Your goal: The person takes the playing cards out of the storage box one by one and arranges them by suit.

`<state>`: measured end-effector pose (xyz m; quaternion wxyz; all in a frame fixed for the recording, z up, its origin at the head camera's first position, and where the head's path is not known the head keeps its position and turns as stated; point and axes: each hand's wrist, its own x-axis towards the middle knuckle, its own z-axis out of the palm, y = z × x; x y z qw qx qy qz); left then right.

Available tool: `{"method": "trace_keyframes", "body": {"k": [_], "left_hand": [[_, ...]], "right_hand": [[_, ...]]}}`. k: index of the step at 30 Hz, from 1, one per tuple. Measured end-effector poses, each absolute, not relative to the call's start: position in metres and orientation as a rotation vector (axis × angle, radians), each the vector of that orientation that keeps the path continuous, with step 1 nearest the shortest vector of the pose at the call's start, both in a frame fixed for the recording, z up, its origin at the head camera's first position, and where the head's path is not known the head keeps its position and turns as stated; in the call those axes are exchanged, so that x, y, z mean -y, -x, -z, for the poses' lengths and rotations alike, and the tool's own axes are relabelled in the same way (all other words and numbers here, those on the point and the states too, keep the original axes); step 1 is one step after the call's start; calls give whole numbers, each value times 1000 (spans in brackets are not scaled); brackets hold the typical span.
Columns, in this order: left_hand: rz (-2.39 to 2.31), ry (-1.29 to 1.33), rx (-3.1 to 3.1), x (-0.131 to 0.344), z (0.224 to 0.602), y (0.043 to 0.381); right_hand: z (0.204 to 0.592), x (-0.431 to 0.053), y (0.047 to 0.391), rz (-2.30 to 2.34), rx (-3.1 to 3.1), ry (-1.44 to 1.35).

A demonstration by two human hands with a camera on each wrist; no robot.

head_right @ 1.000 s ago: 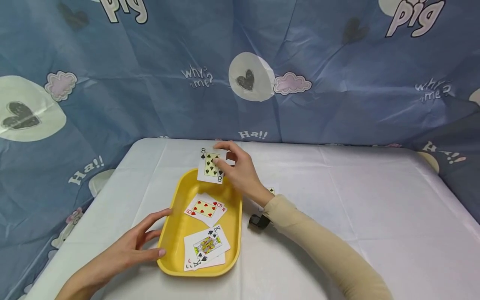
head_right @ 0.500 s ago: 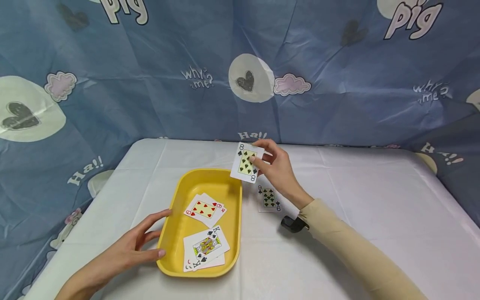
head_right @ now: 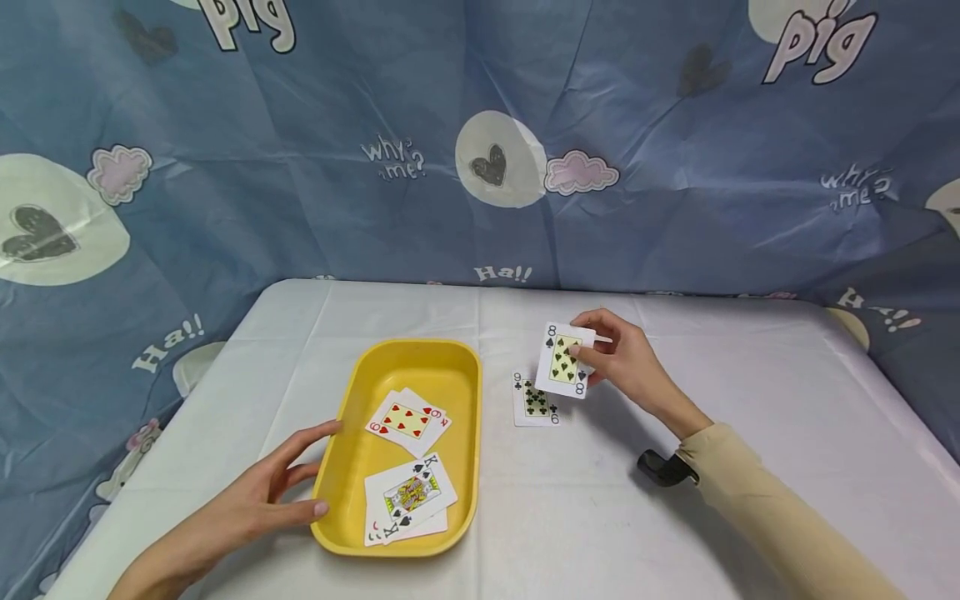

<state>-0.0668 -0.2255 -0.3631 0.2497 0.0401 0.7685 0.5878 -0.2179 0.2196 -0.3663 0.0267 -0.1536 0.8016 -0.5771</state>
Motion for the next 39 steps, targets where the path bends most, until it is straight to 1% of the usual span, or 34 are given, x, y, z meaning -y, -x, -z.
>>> {"method": "trace_keyframes", "body": {"k": [5,10,14,17,22,25,31,39], "left_hand": [[-1602,-115,-2090,226,363,67],[-1599,-116,-2099,226,364,67],[-1598,-99,-2103,225,364,67],[-1601,-94,-2095,225,364,67],[-1617,-118,-2080,225,364,66],[-1621,-125,-2076,225,364,66],[-1605,-105,-2094,225,364,67],[-1598,-105,-2104,225,363,67]], "right_hand": [[374,-243,216,1583,-2485,435],[383,-256,217,1445,-2522,507],[390,-259,221,1259,-2686,597],[393,-259,222,1117,-2779,610],[395,-257,225,1031,-2797,589],[395,-257,226,991,-2817,628],[396,-257,225,1025,-2829,700],[388,-240,220,1365,-2640,827]]}}
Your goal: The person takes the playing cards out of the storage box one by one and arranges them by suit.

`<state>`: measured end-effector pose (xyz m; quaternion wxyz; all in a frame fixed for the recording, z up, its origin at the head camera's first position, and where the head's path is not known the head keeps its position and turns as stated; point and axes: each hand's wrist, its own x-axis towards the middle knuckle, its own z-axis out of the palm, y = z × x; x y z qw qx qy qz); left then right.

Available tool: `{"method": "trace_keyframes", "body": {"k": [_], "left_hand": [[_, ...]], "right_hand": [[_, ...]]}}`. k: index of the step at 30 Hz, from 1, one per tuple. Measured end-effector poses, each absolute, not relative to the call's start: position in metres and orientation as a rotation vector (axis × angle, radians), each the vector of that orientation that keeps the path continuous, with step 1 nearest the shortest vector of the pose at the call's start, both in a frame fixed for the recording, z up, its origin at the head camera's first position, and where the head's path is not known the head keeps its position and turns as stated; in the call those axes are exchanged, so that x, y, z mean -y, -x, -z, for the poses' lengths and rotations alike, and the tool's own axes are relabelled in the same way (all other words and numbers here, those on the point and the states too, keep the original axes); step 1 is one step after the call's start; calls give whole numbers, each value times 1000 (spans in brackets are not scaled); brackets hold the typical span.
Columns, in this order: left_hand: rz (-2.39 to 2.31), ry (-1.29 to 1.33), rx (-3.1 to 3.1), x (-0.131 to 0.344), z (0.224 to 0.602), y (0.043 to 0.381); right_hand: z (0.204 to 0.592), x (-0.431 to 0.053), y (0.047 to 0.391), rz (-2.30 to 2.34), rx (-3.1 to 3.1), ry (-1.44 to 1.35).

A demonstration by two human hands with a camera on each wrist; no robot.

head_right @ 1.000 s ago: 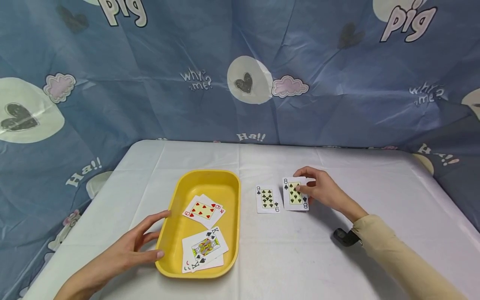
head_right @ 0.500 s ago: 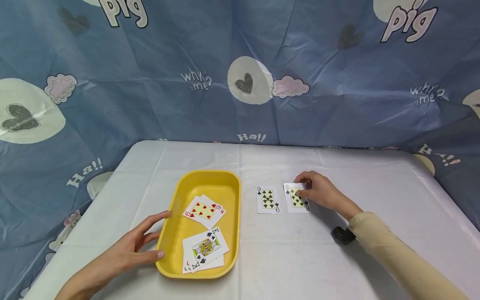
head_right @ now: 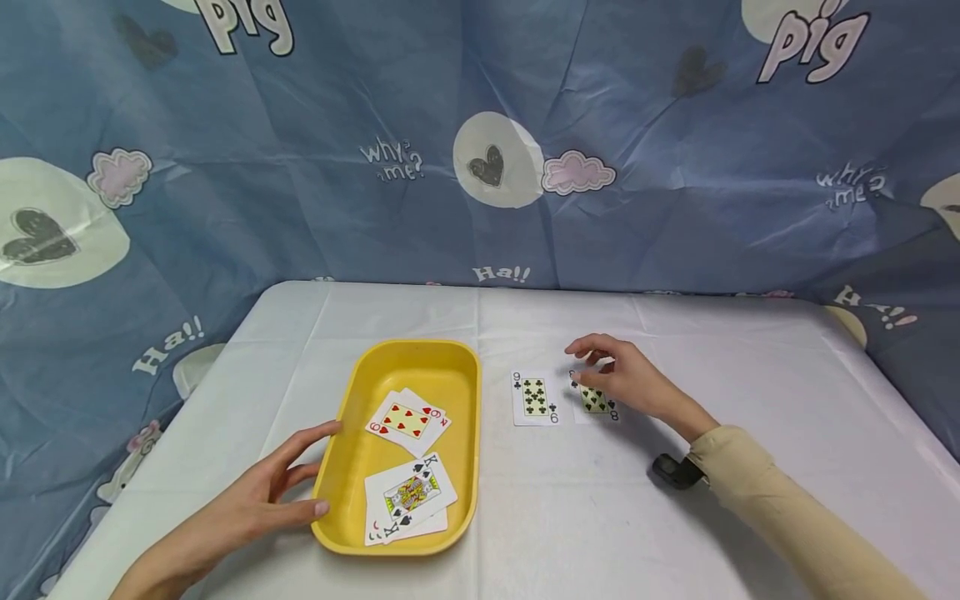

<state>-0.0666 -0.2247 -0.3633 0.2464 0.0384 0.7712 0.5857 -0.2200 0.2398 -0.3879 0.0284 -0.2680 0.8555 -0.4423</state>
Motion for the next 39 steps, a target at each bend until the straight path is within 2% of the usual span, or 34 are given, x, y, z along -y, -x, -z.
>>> {"method": "trace_keyframes", "body": {"k": [13,23,31,39], "left_hand": [[-1601,-104,-2088,225,363,66],[-1605,-109,-2094,226,363,66],[-1618,-131,-2080,226,364,67],[-1627,-155,-2071,227,364,64]], "right_hand": [[363,-175,202,1635,-2238,1021],[347,-109,194,1525,-2082,1161],[354,-64,212,1323,-1984,1246],[356,-39,235,1103,-1944,1313]]}}
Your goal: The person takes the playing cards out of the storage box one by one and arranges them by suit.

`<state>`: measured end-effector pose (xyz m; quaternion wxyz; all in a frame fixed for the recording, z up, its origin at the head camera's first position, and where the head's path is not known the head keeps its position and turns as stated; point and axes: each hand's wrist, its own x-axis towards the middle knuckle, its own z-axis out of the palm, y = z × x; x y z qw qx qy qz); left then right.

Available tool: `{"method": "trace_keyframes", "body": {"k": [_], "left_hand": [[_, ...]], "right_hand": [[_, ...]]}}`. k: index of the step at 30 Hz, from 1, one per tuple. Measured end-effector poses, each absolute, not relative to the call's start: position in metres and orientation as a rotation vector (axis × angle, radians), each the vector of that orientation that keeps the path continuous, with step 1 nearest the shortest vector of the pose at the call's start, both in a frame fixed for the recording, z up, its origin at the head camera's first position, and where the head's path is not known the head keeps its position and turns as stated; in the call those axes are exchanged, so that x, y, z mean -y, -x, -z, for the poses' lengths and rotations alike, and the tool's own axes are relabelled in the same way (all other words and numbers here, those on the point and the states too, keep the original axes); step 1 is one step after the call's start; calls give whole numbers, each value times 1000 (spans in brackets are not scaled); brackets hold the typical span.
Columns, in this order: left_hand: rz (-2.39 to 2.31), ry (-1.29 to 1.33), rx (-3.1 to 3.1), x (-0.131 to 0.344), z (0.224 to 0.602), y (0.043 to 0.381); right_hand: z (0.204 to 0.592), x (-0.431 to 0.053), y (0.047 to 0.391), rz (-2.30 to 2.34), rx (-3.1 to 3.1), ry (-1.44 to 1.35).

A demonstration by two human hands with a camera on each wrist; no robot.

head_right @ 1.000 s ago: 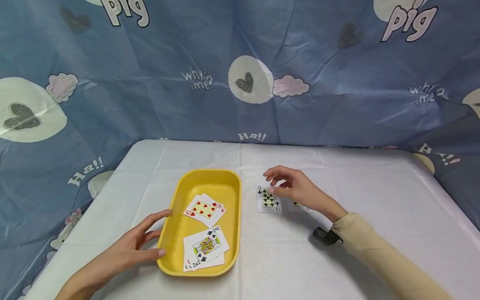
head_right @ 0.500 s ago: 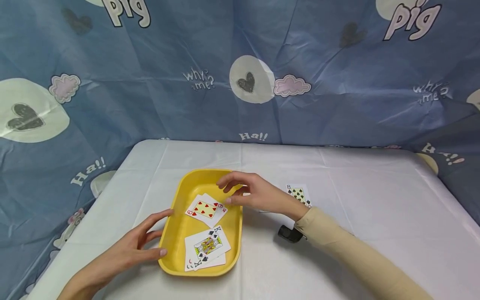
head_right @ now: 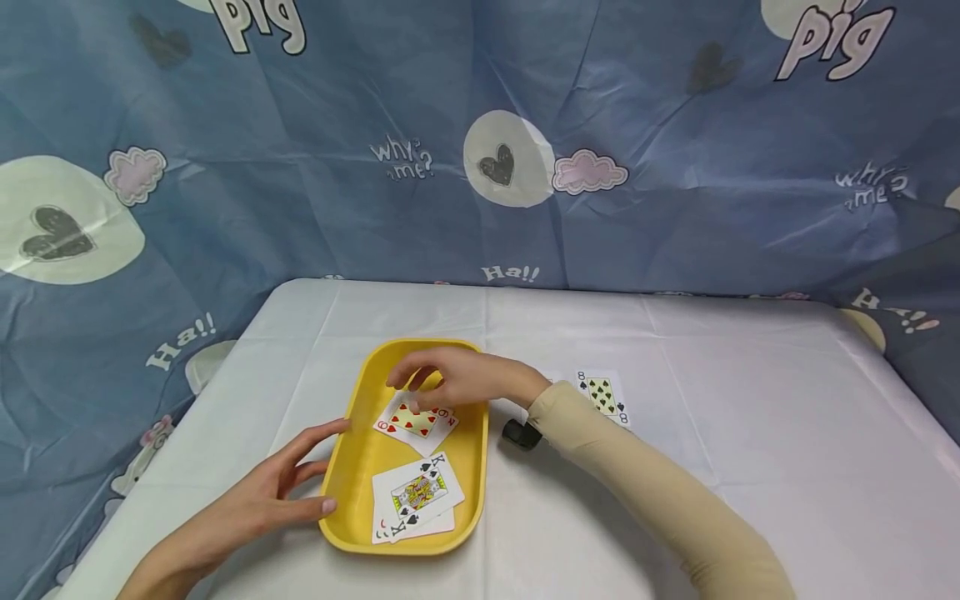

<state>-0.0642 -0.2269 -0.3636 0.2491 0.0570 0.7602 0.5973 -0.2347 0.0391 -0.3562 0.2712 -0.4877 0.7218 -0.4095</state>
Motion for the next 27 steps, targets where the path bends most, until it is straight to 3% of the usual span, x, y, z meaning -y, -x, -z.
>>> {"method": "trace_keyframes", "body": {"k": [11,27], "left_hand": [[-1635,-161,-2066,228,364,65],[-1627,-146,-2072,227,364,65]], "right_hand": [[361,-22,253,971,-1930,1326],[368,-10,248,550,-2162,1327]]}}
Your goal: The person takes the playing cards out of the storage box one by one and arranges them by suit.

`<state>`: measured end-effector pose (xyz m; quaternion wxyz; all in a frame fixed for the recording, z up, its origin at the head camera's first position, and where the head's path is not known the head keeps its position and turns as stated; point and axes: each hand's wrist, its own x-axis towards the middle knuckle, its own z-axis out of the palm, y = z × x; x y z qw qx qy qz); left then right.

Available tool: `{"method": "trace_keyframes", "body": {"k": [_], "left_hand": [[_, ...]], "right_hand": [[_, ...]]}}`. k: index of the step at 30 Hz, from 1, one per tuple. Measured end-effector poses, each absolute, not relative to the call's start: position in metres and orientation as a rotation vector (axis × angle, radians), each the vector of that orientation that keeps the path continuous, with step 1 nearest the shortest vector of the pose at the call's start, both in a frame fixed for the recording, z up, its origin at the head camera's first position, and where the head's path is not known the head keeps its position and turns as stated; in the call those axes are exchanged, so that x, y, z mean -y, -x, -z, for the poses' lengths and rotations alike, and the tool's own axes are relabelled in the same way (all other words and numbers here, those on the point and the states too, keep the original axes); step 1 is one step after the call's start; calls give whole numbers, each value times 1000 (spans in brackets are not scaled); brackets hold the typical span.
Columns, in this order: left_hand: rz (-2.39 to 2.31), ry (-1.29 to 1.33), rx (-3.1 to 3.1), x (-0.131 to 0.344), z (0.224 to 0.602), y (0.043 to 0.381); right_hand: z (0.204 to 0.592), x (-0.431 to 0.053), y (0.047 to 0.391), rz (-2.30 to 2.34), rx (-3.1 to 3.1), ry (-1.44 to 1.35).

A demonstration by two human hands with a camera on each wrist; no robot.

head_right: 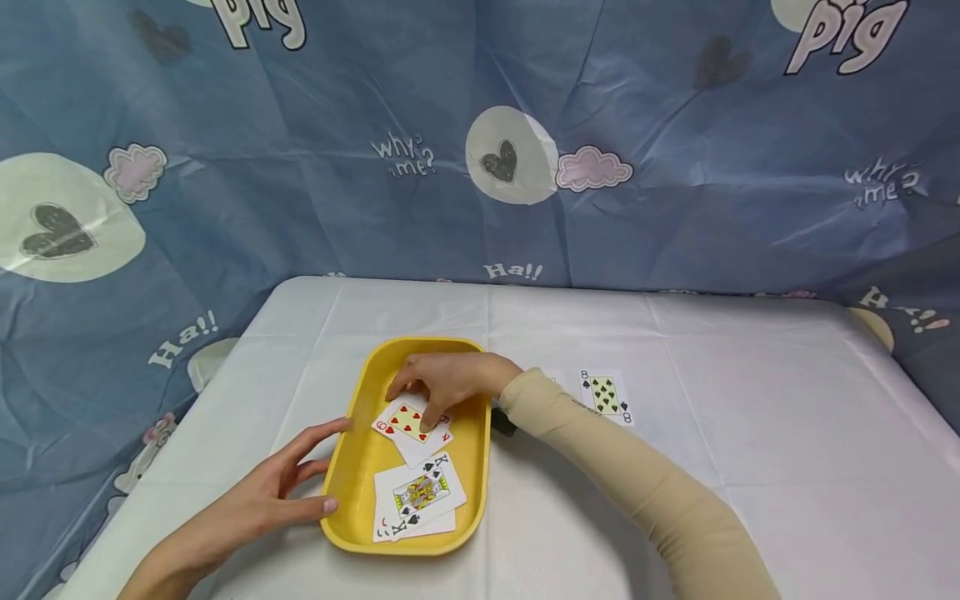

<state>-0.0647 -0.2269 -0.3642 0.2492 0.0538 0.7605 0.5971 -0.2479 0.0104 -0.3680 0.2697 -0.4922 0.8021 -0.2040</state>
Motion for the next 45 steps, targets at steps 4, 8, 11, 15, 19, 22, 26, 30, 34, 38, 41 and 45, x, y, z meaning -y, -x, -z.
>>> {"method": "trace_keyframes", "body": {"k": [4,8,11,15,19,22,26,30,34,38,41,45], "left_hand": [[-1637,-171,-2057,227,365,65],[-1636,-165,-2058,227,365,65],[-1634,-161,-2070,226,365,64],[-1646,-179,-2062,227,365,64],[-1648,-186,-2053,227,365,65],[-1637,-170,-2058,227,365,66],[-1630,-152,-2058,226,365,66],[-1626,-163,-2058,226,365,66],[-1613,-158,-2076,225,365,66],[-1606,-127,-2083,225,365,67],[-1610,-121,-2078,225,364,66],[-1610,-128,-2082,226,363,65]], "right_hand": [[369,-10,246,568,-2187,1322],[370,-11,244,575,-2241,1414],[371,-12,243,639,-2280,1493],[368,-14,242,765,-2288,1505],[367,-17,242,856,-2297,1492],[367,-19,243,975,-2288,1477],[366,-21,244,1209,-2240,1413],[368,-23,244,1448,-2251,1350],[366,-24,240,1655,-2288,1301],[356,-25,231,1833,-2274,1272],[346,-26,222,1942,-2269,1228],[341,-32,216,2028,-2273,1135]]}}
